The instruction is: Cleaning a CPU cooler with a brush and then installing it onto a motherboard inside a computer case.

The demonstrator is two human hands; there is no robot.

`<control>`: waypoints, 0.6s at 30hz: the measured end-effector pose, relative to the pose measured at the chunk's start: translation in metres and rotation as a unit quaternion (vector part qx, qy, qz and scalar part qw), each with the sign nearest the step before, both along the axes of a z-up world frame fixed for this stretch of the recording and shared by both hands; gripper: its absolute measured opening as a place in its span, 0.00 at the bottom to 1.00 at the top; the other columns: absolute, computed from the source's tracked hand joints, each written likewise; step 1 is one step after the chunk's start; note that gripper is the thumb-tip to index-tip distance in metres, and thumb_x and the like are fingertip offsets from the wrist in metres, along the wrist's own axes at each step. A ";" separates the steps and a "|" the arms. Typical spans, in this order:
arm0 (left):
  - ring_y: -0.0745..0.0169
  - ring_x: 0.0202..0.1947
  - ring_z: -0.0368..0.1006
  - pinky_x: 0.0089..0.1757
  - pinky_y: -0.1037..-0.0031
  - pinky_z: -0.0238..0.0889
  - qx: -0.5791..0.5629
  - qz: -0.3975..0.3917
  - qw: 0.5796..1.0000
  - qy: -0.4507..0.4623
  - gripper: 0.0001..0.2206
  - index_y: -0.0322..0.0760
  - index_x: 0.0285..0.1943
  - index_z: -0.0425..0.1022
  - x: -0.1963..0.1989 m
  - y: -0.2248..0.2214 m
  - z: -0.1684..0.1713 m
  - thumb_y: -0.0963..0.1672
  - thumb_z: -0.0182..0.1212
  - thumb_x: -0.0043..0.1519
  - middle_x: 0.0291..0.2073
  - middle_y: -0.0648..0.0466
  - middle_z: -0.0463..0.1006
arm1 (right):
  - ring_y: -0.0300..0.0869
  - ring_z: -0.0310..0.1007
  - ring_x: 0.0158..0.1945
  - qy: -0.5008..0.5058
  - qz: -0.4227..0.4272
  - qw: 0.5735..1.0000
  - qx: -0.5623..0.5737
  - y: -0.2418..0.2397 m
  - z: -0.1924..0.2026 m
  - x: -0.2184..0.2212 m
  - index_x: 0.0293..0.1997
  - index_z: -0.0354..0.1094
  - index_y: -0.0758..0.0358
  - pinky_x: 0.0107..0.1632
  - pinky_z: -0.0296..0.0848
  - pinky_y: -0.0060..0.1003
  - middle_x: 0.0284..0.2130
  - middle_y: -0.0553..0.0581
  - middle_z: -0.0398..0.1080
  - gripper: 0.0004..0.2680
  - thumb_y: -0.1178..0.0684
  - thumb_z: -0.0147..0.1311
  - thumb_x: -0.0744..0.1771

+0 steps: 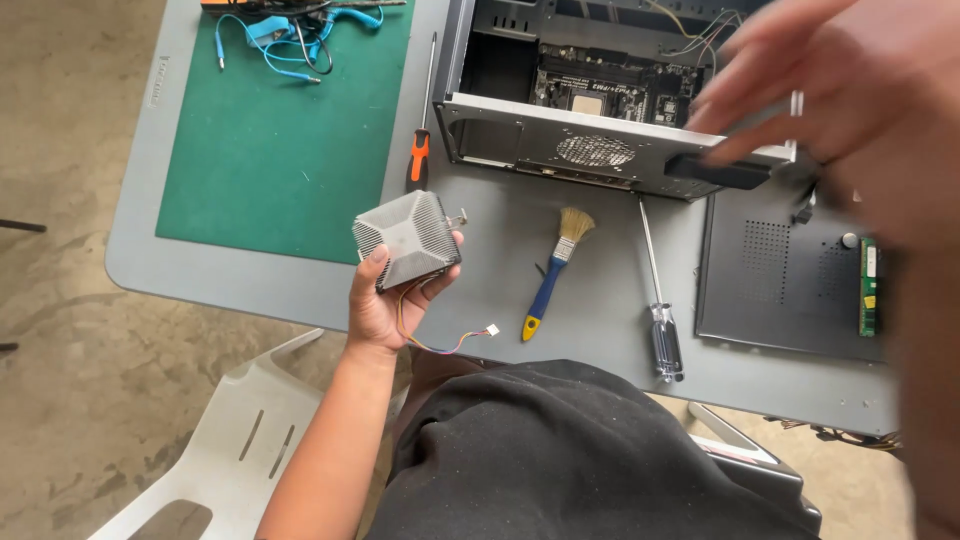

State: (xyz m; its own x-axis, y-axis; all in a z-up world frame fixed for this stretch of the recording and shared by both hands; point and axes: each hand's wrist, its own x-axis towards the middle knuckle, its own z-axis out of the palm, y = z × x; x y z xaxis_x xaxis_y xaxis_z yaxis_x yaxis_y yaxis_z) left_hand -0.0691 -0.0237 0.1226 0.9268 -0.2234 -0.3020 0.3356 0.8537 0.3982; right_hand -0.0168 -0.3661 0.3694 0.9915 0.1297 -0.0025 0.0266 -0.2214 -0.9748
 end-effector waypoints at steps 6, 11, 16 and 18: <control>0.28 0.64 0.64 0.53 0.50 0.72 0.014 -0.064 0.990 -0.125 0.33 0.23 0.72 0.55 -0.008 0.005 0.024 0.43 0.64 0.58 0.61 0.28 0.67 | 0.39 0.75 0.36 0.114 0.093 0.938 -0.313 0.062 -0.274 0.006 0.43 0.76 0.54 0.42 0.70 0.36 0.33 0.50 0.77 0.09 0.46 0.60 0.63; 0.45 0.63 0.69 0.59 0.56 0.66 0.284 0.002 0.931 -0.229 0.28 0.31 0.60 0.70 -0.025 -0.005 0.062 0.37 0.74 0.49 0.59 0.36 0.74 | 0.60 0.66 0.47 0.112 0.079 0.853 -0.503 0.092 -0.391 -0.036 0.42 0.60 0.63 0.39 0.72 0.56 0.44 0.62 0.62 0.12 0.50 0.57 0.62; 0.49 0.60 0.69 0.68 0.51 0.45 0.612 0.084 0.466 -0.633 0.12 0.45 0.56 0.79 -0.035 -0.022 0.135 0.39 0.49 0.72 0.58 0.51 0.74 | 0.56 0.67 0.43 -0.027 0.074 0.827 -0.557 0.071 -0.430 -0.056 0.33 0.63 0.61 0.31 0.71 0.51 0.34 0.59 0.63 0.04 0.56 0.44 0.66; 0.55 0.58 0.68 0.65 0.49 0.52 0.626 0.128 0.421 -0.644 0.10 0.49 0.55 0.79 -0.043 -0.027 0.141 0.42 0.53 0.71 0.55 0.56 0.75 | 0.53 0.65 0.38 -0.048 0.049 0.876 -0.478 0.067 -0.391 -0.060 0.32 0.62 0.58 0.29 0.65 0.49 0.30 0.57 0.63 0.02 0.55 0.49 0.63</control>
